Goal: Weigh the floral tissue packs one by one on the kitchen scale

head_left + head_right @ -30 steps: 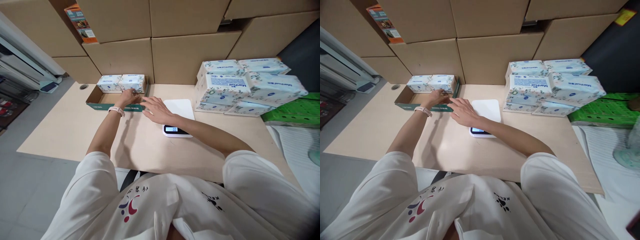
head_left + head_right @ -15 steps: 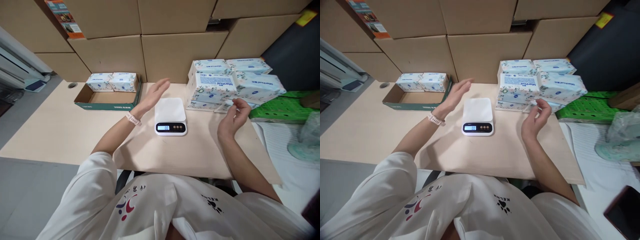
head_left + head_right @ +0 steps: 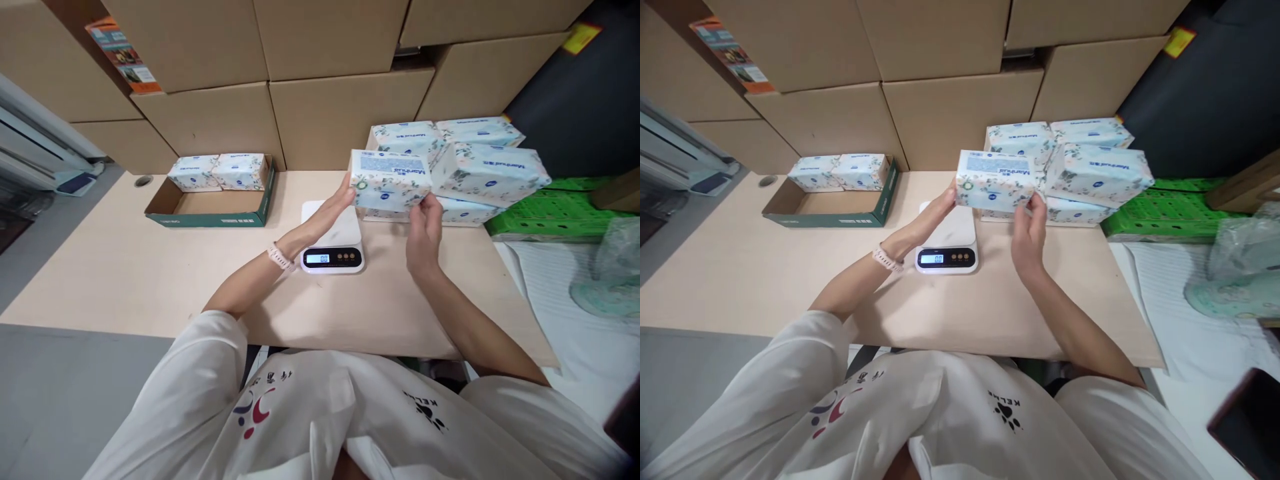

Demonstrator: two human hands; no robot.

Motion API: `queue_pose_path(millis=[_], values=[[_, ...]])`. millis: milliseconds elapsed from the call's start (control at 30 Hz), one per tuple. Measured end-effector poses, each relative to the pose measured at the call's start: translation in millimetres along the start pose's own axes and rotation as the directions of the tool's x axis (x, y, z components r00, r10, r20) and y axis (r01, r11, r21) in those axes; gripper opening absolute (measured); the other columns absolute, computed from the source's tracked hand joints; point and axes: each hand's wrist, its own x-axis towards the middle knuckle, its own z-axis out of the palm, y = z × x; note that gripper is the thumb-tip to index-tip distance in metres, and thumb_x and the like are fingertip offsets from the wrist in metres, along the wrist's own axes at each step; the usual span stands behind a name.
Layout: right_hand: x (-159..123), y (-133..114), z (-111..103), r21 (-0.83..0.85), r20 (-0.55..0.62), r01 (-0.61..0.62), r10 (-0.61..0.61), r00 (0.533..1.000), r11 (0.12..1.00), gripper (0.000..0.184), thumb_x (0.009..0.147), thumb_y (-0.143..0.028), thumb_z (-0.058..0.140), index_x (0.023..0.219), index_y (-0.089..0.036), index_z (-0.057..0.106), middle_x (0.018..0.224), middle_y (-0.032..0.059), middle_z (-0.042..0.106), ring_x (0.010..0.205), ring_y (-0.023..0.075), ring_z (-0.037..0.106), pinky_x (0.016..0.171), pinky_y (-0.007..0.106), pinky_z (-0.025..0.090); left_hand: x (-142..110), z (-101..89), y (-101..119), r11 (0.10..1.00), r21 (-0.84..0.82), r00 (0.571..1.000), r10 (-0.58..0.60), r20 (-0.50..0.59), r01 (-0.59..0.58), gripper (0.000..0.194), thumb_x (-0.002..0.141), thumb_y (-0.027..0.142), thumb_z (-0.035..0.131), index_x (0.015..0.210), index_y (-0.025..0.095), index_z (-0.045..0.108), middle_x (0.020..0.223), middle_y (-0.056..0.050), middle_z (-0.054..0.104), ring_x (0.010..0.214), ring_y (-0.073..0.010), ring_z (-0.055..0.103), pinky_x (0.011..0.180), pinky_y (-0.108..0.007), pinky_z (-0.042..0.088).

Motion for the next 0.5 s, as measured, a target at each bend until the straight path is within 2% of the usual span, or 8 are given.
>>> queue_pose_path(millis=[67,133,233,333,500], values=[[-17.3,-15.1,12.9,0.045,0.046,-0.050,0.048,0.998,0.998,0.057,0.103,-0.061,0.055,0.149,-0.029,0.052,0.152,0.0100,0.060,0.145,0.0299,0.056,0.126,0.055,0.044,-28.9,-13.8,9.4,0.997,0.074,0.999,0.019,-0.031,-0.017,0.091,0.103,0.082,0.045,0.178,0.038,0.019,0.186,0.009,0.006,0.175,-0.0266,-0.006,0.144,-0.044,0.000],[-30.4,-23.8,25.5,0.085,0.129,-0.046,0.035,0.991,0.995,0.058,0.101,-0.062,0.057,0.148,-0.029,0.053,0.154,0.0105,0.061,0.146,0.0300,0.057,0.126,0.056,0.044,-56.7,-26.0,13.1,0.993,0.115,0.997,0.009,-0.078,0.000,0.092,0.103,0.082,0.045,0.179,0.037,0.018,0.186,0.009,0.003,0.175,-0.0284,-0.005,0.144,-0.045,0.001],[-40.2,-22.4,39.7,0.088,0.192,-0.034,0.017,0.981,0.996,0.061,0.099,-0.066,0.057,0.147,-0.029,0.055,0.157,0.0116,0.061,0.145,0.0305,0.059,0.128,0.057,0.044,-88.7,-36.1,8.5,0.990,0.118,0.990,-0.065,-0.127,0.080,0.094,0.102,0.082,0.047,0.179,0.036,0.017,0.187,0.006,0.004,0.175,-0.0299,-0.003,0.144,-0.047,0.001],[-42.3,-12.6,46.6,0.043,0.199,-0.076,0.066,0.978,0.996,0.062,0.098,-0.067,0.059,0.147,-0.029,0.057,0.155,0.0120,0.064,0.141,0.0310,0.061,0.127,0.059,0.044,-104.8,-36.0,2.2,0.985,0.083,0.977,-0.133,-0.168,0.149,0.097,0.098,0.082,0.054,0.177,0.033,0.026,0.186,0.003,0.012,0.175,-0.0313,-0.001,0.144,-0.047,0.000],[-46.1,-2.3,48.0,0.003,0.219,-0.061,0.059,0.974,0.998,0.057,0.100,-0.062,0.060,0.147,-0.030,0.059,0.151,0.0104,0.066,0.141,0.0300,0.061,0.125,0.059,0.046,-113.9,-30.0,0.1,0.976,-0.053,0.931,-0.219,-0.291,0.213,0.079,0.097,0.065,0.072,0.165,0.029,0.054,0.180,0.000,0.037,0.175,-0.0311,0.005,0.145,-0.039,0.004]])
